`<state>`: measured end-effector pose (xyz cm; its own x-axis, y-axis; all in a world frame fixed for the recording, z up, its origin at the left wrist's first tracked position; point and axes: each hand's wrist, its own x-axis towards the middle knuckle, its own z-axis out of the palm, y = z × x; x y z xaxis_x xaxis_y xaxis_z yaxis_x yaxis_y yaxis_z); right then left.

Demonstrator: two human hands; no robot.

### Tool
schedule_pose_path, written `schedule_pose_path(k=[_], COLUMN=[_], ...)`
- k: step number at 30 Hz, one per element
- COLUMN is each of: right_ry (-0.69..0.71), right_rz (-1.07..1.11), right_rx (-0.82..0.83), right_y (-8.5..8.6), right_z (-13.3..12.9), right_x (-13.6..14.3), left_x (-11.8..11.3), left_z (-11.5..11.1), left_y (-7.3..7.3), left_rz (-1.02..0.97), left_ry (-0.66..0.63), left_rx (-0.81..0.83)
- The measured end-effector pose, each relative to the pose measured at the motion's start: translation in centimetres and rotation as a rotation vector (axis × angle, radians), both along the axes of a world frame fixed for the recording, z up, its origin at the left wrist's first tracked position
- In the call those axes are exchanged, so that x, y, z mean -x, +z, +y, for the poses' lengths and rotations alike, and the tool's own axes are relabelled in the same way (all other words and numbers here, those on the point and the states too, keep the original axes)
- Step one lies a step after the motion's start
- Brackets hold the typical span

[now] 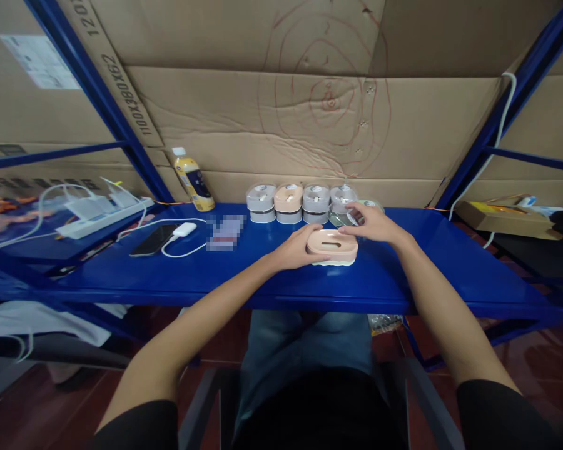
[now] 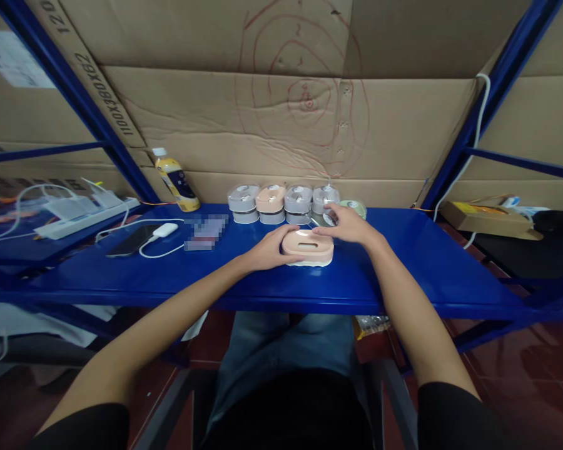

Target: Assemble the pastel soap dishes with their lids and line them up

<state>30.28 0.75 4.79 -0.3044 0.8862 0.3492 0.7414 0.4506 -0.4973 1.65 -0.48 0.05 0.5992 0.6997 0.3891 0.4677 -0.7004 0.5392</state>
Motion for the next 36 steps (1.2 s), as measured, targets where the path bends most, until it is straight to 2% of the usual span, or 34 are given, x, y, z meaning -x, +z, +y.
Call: schedule_pose_path(k=[5,9,14,18,24,31,34,36], right_ry=[0.027,0.203,0.351,0.341,0.316,0.353,0.336,0.265], right_rz=[0.002,-0.098,-0.189,-0.212,-0.213,-0.186,-0.188,-0.217], right_rx=[-0.025,-0.008,0.006,-0.028,-0.066,0.021,0.056,0.068], right_y=[0.4,0.7,-0.4,-1.3,-1.5,-1.6,-1.4,-1.4], right_z=[-0.5,-1.3,-1.6,-1.4,-1.6,-1.2,-1.8,-3.0], right_x=[0.0,0.8,3.0,3.9,4.0,4.1,3.2,1.2], left_x=[0.1,0.4,0.3,0.2,0.3,0.5,0.9,1.1], left_z=[0.1,0.3,0.5,0.7,0.7,0.6,0.5,0.6], left_y=[-0.5,-1.2,-1.8,-1.9,-1.7,-1.6,-1.6,-1.7], left_rz=[0.021,-0.009,-0.126,-0.155,-0.148,-0.11,-0.092,-0.064], left_ry=[0.005,0.022,0.044,0.016,0.017,0.041,0.013,0.0], left_rx=[0.039,0.131,0.217,0.21,0.233,0.23,0.189,0.169])
